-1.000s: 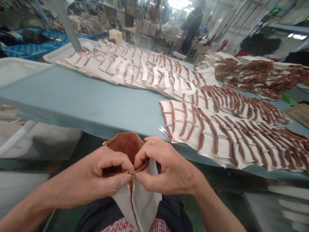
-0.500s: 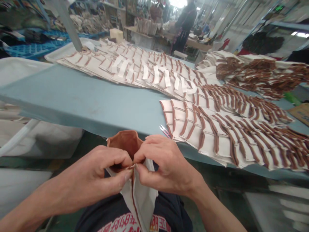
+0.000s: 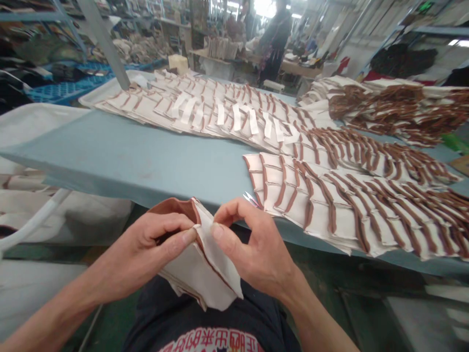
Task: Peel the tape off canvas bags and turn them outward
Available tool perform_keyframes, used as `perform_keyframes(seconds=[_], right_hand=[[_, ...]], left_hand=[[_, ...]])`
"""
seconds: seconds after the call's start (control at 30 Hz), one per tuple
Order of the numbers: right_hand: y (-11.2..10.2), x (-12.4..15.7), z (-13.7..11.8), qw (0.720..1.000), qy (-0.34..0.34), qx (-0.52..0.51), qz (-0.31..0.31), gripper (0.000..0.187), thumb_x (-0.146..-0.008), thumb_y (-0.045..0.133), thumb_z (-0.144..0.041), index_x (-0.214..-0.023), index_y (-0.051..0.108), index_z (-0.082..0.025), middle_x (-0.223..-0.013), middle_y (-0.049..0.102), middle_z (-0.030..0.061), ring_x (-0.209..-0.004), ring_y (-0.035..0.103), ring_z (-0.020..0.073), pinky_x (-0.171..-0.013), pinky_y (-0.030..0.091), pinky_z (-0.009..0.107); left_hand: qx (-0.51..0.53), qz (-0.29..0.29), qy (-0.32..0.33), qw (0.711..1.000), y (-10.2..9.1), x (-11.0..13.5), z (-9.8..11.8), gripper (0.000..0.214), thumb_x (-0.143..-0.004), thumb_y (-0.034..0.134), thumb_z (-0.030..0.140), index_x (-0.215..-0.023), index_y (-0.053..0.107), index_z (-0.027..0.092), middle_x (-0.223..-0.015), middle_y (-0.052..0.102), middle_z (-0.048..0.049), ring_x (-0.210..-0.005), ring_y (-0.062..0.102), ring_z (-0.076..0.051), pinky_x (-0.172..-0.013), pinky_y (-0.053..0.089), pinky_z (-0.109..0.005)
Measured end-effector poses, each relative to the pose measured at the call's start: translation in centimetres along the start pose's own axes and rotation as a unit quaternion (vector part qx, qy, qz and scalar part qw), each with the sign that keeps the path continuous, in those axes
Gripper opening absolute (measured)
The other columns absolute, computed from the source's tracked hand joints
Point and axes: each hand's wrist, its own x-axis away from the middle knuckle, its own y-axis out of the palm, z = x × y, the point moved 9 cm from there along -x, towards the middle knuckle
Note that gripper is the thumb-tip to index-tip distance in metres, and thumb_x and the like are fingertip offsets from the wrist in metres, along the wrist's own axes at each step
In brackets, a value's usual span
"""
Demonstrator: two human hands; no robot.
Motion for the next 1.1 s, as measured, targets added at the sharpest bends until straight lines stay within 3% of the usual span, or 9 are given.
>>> perform_keyframes(seconds=[0.13, 0.4, 0.57, 0.67, 0.77, 0.93, 1.1], right_hand=[[2.2, 1.4, 2.2, 0.995, 0.092, -0.008, -0.030, 0.024, -0.091, 0.069, -0.047, -0.089, 0.066, -0.023, -0.088, 0.074, 0.0020, -0.085, 0.069, 0.0221, -0.083, 0.051, 0.037], [4.8, 2.3, 4.0, 0.983, 0.172, -0.056, -0.045, 0.015, -0.086, 0.064, -0.040, -0.085, 0.060, -0.025, -0.082, 0.071, 0.0007, -0.076, 0.068, 0.0208, -0.073, 0.048, 0.033], [5.4, 2.5, 3.7, 0.987, 0.159, -0.004, -0.020, 0.016, -0.089, 0.066, -0.037, -0.083, 0.056, -0.025, -0.074, 0.062, -0.0021, -0.067, 0.057, 0.0173, -0.068, 0.038, 0.032], [6.6, 2.9, 4.1, 0.974, 0.183, -0.117, -0.057, 0.025, -0.091, 0.068, -0.045, -0.083, 0.054, -0.026, -0.071, 0.056, -0.0041, -0.063, 0.049, 0.0152, -0.063, 0.038, 0.029], [7.4, 3.3, 4.0, 0.952, 0.194, -0.217, -0.098, 0.036, -0.092, 0.072, -0.054, -0.083, 0.053, -0.026, -0.072, 0.056, -0.0042, -0.065, 0.049, 0.0146, -0.061, 0.041, 0.027], [5.9, 3.7, 4.4, 0.974, 0.192, -0.091, -0.072, 0.025, -0.096, 0.070, -0.041, -0.083, 0.055, -0.025, -0.073, 0.062, -0.0038, -0.066, 0.056, 0.0152, -0.064, 0.041, 0.028], [5.9, 3.7, 5.4, 0.966, 0.200, -0.120, -0.109, 0.027, -0.096, 0.071, -0.043, -0.085, 0.055, -0.025, -0.079, 0.062, -0.0025, -0.071, 0.056, 0.0164, -0.066, 0.044, 0.029]], left_hand=[[-0.008, 0.039, 0.007, 0.999, 0.5, 0.8, -0.6, 0.028, -0.107, 0.066, 0.030, -0.084, 0.083, 0.026, -0.076, 0.077, 0.0090, -0.063, 0.065, -0.010, -0.058, 0.048, -0.012], [-0.013, 0.076, -0.015, 0.997, 1.7, 1.8, -1.3, 0.030, -0.104, 0.064, 0.030, -0.078, 0.078, 0.023, -0.072, 0.076, 0.0070, -0.063, 0.068, -0.011, -0.062, 0.050, -0.015], [-0.016, 0.170, -0.050, 0.984, 1.3, 2.5, -1.2, 0.039, -0.102, 0.055, 0.031, -0.064, 0.063, 0.023, -0.059, 0.062, 0.0053, -0.053, 0.054, -0.013, -0.051, 0.044, -0.021], [0.025, 0.206, -0.051, 0.977, 1.5, 3.0, -1.3, 0.038, -0.100, 0.055, 0.032, -0.063, 0.051, 0.025, -0.058, 0.051, 0.0062, -0.050, 0.044, -0.012, -0.046, 0.038, -0.023], [0.101, 0.186, -0.073, 0.975, 2.6, 3.6, -2.9, 0.040, -0.106, 0.054, 0.037, -0.068, 0.047, 0.025, -0.061, 0.046, 0.0062, -0.051, 0.039, -0.012, -0.048, 0.038, -0.023], [0.136, 0.133, -0.112, 0.975, 4.0, 4.5, -5.6, 0.050, -0.115, 0.049, 0.054, -0.076, 0.052, 0.023, -0.072, 0.058, 0.0012, -0.058, 0.046, -0.014, -0.052, 0.042, -0.024], [0.086, 0.074, -0.137, 0.984, 3.9, 5.1, -5.8, 0.047, -0.117, 0.048, 0.053, -0.092, 0.072, 0.021, -0.092, 0.076, -0.0049, -0.082, 0.067, -0.021, -0.074, 0.055, -0.027]])
